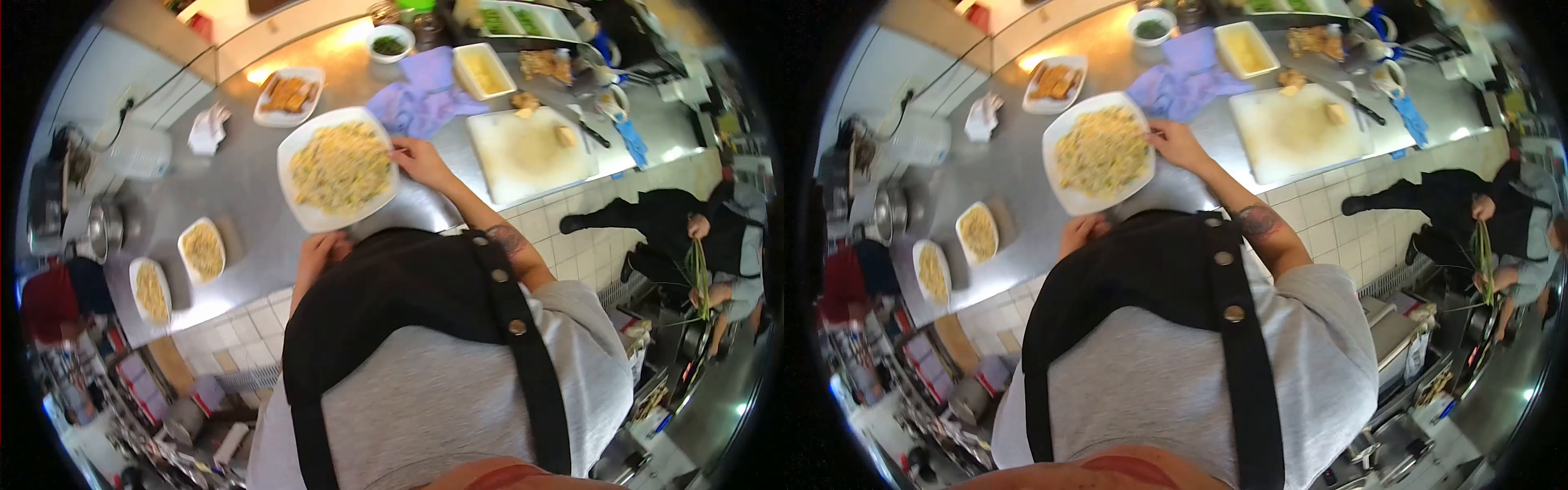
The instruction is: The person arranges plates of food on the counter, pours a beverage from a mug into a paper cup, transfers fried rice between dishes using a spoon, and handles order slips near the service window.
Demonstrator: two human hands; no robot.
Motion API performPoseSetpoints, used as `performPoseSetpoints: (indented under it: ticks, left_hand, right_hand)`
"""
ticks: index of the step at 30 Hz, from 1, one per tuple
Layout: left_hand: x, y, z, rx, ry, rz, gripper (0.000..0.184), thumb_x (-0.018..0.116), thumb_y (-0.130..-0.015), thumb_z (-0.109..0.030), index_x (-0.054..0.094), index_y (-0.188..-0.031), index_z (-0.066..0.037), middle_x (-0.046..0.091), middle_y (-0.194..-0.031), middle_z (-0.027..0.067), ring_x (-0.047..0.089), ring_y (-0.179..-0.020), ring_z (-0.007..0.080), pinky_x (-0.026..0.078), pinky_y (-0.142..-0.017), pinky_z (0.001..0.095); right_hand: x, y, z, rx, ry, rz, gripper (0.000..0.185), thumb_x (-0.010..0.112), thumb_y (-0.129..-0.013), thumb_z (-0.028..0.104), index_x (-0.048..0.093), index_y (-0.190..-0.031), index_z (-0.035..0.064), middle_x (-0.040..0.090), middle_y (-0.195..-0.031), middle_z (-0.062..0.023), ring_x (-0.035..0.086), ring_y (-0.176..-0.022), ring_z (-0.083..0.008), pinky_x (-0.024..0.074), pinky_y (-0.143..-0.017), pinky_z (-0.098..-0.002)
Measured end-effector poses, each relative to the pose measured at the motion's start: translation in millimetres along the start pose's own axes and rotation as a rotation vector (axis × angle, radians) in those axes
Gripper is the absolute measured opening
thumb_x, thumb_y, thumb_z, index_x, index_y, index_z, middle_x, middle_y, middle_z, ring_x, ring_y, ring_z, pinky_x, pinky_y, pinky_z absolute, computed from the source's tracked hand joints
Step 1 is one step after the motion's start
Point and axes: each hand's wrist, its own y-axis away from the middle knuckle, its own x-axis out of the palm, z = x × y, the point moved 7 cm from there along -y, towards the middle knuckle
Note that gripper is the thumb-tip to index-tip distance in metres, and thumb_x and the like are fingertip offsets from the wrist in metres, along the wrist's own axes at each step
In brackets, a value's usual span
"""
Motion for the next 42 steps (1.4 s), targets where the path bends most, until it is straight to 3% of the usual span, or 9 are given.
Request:
performPoseSetpoints:
  ticks: [6, 11, 14, 22, 27, 30, 31, 36, 42]
  left_hand:
    - [-96, 53, 26, 0.091, -0.479, -0.555, 0.048, 0.053, -0.09, -0.032, 0.046, -0.054, -0.001, 0.042, -0.048, 0.0025, 0.036, -0.045, 0.0117, 0.025, -0.042, 0.033]
    - [-175, 77, 153, 0.003, -0.411, -0.686, 0.04, 0.046, -0.092, -0.036, 0.056, -0.071, -0.003, 0.054, -0.059, 0.007, 0.046, -0.05, 0.0145, 0.033, -0.045, 0.0278]
    - [-130, 82, 116, -0.193, -0.235, -0.609, 0.039, 0.046, -0.091, -0.037, 0.056, -0.074, -0.003, 0.055, -0.062, 0.0071, 0.048, -0.052, 0.0148, 0.034, -0.047, 0.0279]
    - [-68, 72, 51, -0.431, -0.023, -0.459, 0.037, 0.046, -0.09, -0.039, 0.056, -0.083, -0.004, 0.058, -0.07, 0.0072, 0.052, -0.058, 0.0156, 0.038, -0.051, 0.0281]
    - [-62, 57, 36, -0.495, 0.006, -0.424, 0.037, 0.047, -0.09, -0.04, 0.057, -0.088, -0.005, 0.06, -0.074, 0.0073, 0.054, -0.062, 0.0162, 0.04, -0.054, 0.0283]
    - [-64, 42, 13, -0.479, -0.011, -0.434, 0.037, 0.047, -0.089, -0.041, 0.057, -0.091, -0.005, 0.061, -0.077, 0.0074, 0.056, -0.065, 0.0165, 0.041, -0.056, 0.0284]
    - [-65, 34, 7, -0.474, -0.023, -0.443, 0.037, 0.047, -0.089, -0.041, 0.057, -0.092, -0.005, 0.061, -0.078, 0.0074, 0.056, -0.065, 0.0166, 0.042, -0.057, 0.0284]
    - [-86, -3, -7, -0.357, -0.118, -0.443, 0.039, 0.048, -0.088, -0.044, 0.055, -0.1, -0.007, 0.062, -0.09, 0.0065, 0.058, -0.075, 0.0165, 0.044, -0.066, 0.0315]
    - [-55, -24, -7, -0.304, 0.005, -0.336, 0.041, 0.047, -0.089, -0.044, 0.053, -0.108, -0.008, 0.061, -0.096, 0.0059, 0.058, -0.08, 0.0164, 0.045, -0.073, 0.035]
  right_hand:
    - [-177, -49, 1, 0.024, 0.074, -0.374, 0.033, 0.06, -0.085, 0.03, 0.065, -0.102, 0.0019, 0.067, -0.08, -0.0133, 0.063, -0.07, -0.0176, 0.0494, -0.066, -0.0325]
    - [-369, -70, -6, -0.056, 0.555, -0.885, 0.025, 0.056, -0.086, 0.026, 0.067, -0.089, 0.0035, 0.066, -0.077, -0.0166, 0.065, -0.07, -0.03, 0.0502, -0.064, -0.0392]
    - [-440, -111, -23, -0.038, 1.039, -0.934, 0.022, 0.052, -0.084, 0.019, 0.065, -0.082, 0.0014, 0.063, -0.082, -0.0219, 0.062, -0.075, -0.0415, 0.0507, -0.067, -0.0458]
    - [-555, -170, -135, 1.209, 1.09, -0.392, 0.035, 0.05, -0.085, 0.022, 0.061, -0.115, 0.0074, 0.057, -0.12, -0.0154, 0.055, -0.109, -0.0393, 0.0393, -0.083, -0.0653]
    - [-574, -158, -187, 1.558, 1.039, -0.218, 0.033, 0.052, -0.087, 0.027, 0.061, -0.116, 0.0139, 0.058, -0.119, -0.0087, 0.056, -0.106, -0.0333, 0.041, -0.086, -0.0585]
    - [-576, -143, -230, 1.888, 0.992, 0.263, 0.031, 0.05, -0.089, 0.029, 0.06, -0.114, 0.0137, 0.06, -0.115, -0.0038, 0.055, -0.107, -0.026, 0.041, -0.087, -0.0569]
    - [-571, -141, -214, 1.888, 0.976, 0.295, 0.025, 0.051, -0.089, 0.026, 0.061, -0.105, 0.0093, 0.064, -0.096, -0.0016, 0.059, -0.092, -0.017, 0.0406, -0.091, -0.0518]
    - [-604, -194, -190, 1.244, 1.233, -0.029, 0.027, 0.06, -0.083, 0.031, 0.062, -0.1, 0.0103, 0.064, -0.094, -0.0037, 0.06, -0.083, -0.0168, 0.0469, -0.08, -0.0376]
    - [-554, -187, -136, 1.035, 0.576, -0.136, 0.027, 0.068, -0.077, 0.033, 0.065, -0.093, 0.011, 0.064, -0.082, -0.0073, 0.06, -0.07, -0.016, 0.0509, -0.067, -0.0348]
